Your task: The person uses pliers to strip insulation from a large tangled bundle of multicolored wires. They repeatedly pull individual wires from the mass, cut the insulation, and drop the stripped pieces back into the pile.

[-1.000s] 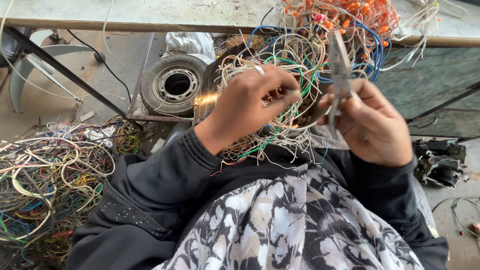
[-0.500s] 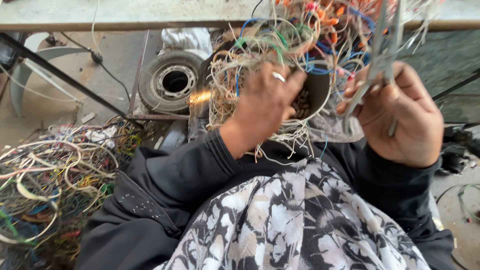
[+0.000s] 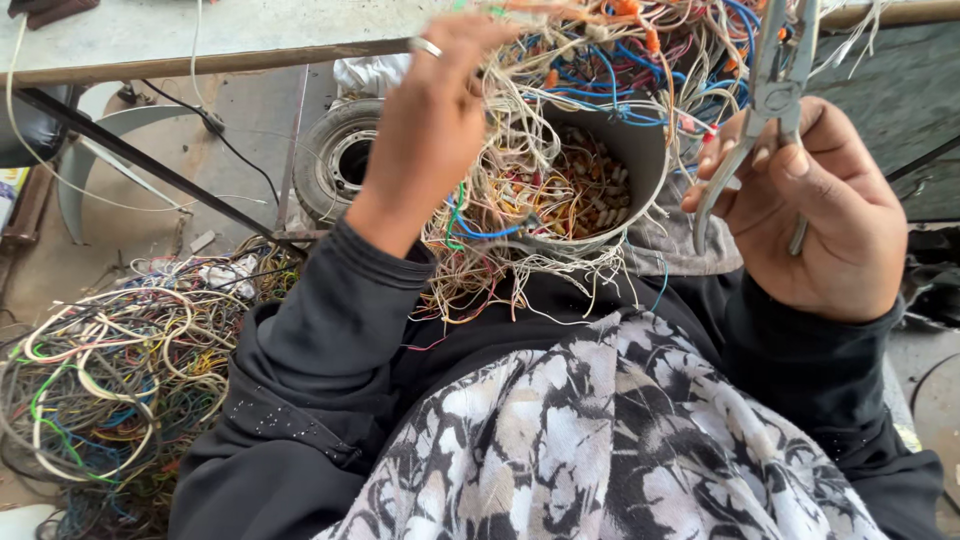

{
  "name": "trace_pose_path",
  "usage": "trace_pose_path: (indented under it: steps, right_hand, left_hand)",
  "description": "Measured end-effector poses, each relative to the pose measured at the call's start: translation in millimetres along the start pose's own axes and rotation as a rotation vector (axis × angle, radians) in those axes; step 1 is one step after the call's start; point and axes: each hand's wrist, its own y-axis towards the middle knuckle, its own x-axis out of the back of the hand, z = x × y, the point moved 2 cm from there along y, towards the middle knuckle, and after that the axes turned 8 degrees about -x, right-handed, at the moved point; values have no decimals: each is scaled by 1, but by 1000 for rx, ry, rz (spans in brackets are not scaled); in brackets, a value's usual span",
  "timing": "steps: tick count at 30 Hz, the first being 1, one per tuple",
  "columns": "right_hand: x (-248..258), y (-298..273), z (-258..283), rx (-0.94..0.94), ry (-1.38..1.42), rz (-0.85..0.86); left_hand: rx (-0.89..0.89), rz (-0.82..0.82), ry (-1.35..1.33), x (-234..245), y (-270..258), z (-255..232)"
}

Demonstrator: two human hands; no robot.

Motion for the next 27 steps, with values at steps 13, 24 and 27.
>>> trace_pose_path:
  steps: [13, 24, 27]
  right_hand:
    - [7, -4, 3, 29, -39, -25]
    - [19, -4, 0, 25, -64, 25]
    - [15, -4, -1, 28, -50, 11]
  left_hand:
    - [-153, 849, -420, 14, -17, -124]
    - [0, 284, -207, 67, -7, -64]
    - [66, 259, 42, 35, -2, -23]
